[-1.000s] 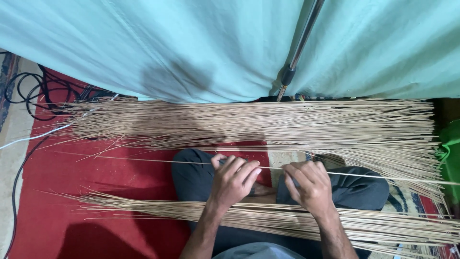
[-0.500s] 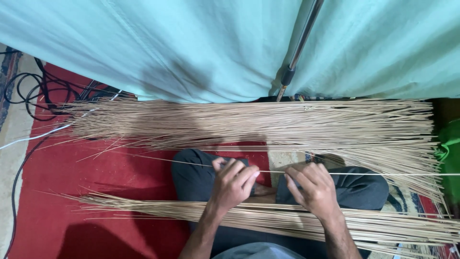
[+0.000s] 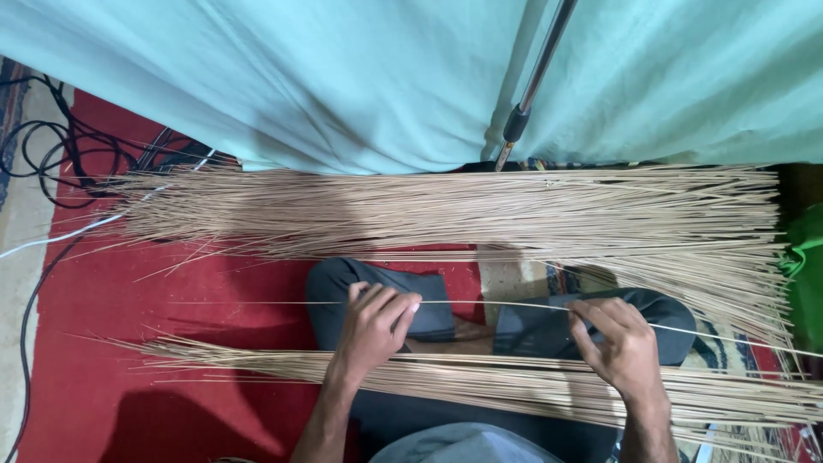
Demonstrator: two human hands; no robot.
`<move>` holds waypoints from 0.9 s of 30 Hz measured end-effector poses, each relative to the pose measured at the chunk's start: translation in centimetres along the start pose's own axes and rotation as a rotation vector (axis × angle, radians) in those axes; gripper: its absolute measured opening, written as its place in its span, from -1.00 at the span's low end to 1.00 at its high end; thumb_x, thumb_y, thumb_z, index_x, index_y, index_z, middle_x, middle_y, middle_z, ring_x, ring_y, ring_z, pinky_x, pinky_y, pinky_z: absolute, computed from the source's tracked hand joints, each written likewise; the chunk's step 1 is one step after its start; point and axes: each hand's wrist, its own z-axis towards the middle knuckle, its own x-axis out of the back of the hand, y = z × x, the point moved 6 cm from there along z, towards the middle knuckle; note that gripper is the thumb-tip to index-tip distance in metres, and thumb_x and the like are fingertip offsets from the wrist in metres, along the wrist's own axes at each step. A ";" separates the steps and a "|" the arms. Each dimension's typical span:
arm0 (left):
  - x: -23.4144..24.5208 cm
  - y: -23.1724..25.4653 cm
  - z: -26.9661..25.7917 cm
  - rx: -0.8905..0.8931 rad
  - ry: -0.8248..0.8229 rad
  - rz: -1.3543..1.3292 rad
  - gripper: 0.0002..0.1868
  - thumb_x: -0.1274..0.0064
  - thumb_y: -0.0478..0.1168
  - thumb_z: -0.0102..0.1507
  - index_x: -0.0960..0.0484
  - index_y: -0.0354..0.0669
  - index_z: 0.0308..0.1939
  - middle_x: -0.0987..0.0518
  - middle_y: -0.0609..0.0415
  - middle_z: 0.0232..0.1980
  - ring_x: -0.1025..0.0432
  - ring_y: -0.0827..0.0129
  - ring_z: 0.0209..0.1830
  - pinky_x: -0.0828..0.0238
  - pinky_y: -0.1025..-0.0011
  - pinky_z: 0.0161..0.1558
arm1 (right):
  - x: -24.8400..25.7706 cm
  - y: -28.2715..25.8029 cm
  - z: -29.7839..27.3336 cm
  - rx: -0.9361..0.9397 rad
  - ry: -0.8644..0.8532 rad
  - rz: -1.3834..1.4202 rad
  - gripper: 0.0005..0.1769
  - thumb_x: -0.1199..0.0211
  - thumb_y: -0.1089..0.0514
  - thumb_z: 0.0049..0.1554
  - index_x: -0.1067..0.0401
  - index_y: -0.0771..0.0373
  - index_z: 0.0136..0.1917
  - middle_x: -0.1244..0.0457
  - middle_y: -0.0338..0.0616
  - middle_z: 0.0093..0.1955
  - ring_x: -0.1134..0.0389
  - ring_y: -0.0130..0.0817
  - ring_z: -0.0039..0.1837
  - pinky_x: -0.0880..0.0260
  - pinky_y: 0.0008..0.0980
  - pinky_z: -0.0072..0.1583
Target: The person is stripping the remaining leaf material from palm leaf ribs and sorting them into piles.
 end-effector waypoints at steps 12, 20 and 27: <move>-5.2 -2.9 -6.0 0.310 -0.761 -0.140 -0.84 -0.24 -0.26 0.10 -0.82 0.03 -0.26 -0.58 0.19 -0.41 -0.37 0.38 -0.64 -0.44 0.34 -0.28 | -6.4 1.9 -6.6 -0.273 -0.609 0.009 -0.81 -0.39 0.07 0.03 -0.70 0.07 -0.07 -0.47 -0.30 -0.12 -0.46 -0.41 -0.17 -0.55 -0.40 -0.18; -5.1 -3.8 -5.3 0.519 -0.875 -0.241 -0.76 -0.34 -0.25 0.06 -0.77 -0.05 -0.19 -0.67 0.19 -0.29 -0.52 0.41 -0.43 -0.47 0.39 -0.29 | -7.3 2.2 -5.8 -0.287 -0.776 0.006 -0.79 -0.28 0.08 0.13 -0.68 0.03 -0.01 -0.48 -0.35 -0.04 -0.47 -0.50 -0.30 -0.59 -0.53 -0.26; -6.1 -4.9 1.2 0.298 -0.571 -0.513 -0.84 -0.21 -0.29 0.11 -0.73 -0.19 -0.23 -0.64 -0.24 -0.38 -0.58 -0.12 -0.36 -0.51 0.10 -0.28 | -6.1 1.9 3.6 -0.290 -0.722 -0.145 -0.72 -0.27 0.02 0.14 -0.67 0.16 0.02 -0.49 0.07 -0.02 -0.49 0.14 0.10 -0.50 0.05 0.17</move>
